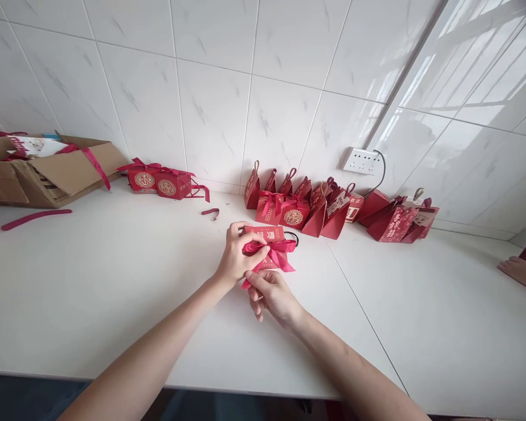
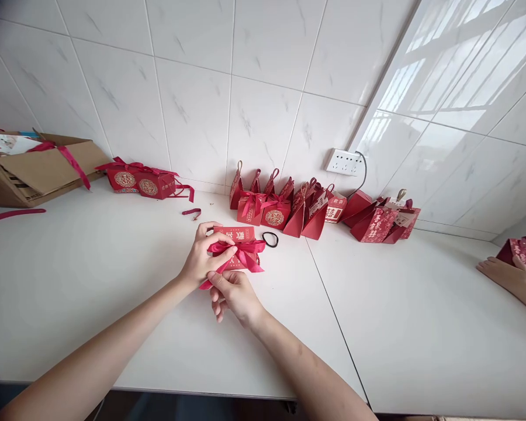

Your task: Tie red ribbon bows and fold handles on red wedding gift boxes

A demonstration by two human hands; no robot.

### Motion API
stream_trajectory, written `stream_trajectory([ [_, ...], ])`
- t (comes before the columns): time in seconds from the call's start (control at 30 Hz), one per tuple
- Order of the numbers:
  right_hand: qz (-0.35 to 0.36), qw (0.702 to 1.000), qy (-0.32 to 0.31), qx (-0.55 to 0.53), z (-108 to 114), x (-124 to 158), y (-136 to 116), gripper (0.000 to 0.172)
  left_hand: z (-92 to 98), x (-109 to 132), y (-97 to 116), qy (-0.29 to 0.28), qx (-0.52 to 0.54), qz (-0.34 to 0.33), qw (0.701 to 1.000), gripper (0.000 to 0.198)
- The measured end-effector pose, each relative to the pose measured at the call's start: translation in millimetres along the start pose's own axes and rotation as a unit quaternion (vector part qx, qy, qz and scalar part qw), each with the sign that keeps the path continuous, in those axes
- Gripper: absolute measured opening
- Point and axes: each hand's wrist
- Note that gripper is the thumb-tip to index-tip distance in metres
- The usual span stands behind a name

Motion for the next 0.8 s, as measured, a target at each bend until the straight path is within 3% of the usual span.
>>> stream_trajectory([
  [0.13,0.011,0.998,-0.020,0.063,-0.2,0.3,0.4,0.053,-0.4,-0.3,0.5,0.007,-0.013,-0.002,1.000,0.004],
  [0.37,0.004,0.982,-0.074,0.174,-1.2,5.6,6.0,0.038,0.4,1.1,1.7,0.007,-0.021,-0.001,1.000,0.006],
  [0.5,-0.005,0.977,-0.118,0.177,-2.5,10.5,0.8,0.044,1.9,0.7,0.1,0.001,-0.021,0.000,1.000,0.006],
  [0.6,-0.032,0.964,-0.157,0.210,12.4,14.5,-17.2,0.060,2.3,-0.3,-1.6,0.004,-0.020,-0.006,1.000,0.006],
  [0.67,-0.015,0.967,-0.112,0.227,29.9,17.0,-32.1,0.067,2.0,-0.7,-1.6,0.005,-0.018,-0.001,1.000,0.006],
  [0.73,0.068,0.972,0.044,0.222,48.7,18.1,-44.5,0.065,1.7,-0.7,-0.9,0.000,-0.014,0.008,1.000,0.006],
  [0.8,0.140,0.942,0.186,0.241,63.9,17.4,-51.8,0.059,1.6,-0.4,-0.1,-0.004,-0.009,0.012,1.000,0.005],
])
Point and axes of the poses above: each hand's wrist, its own x-axis away from the middle knuckle, its own z-axis out of the back of the hand, y = z × x, and after that the axes turned 1 degree about y, right-handed
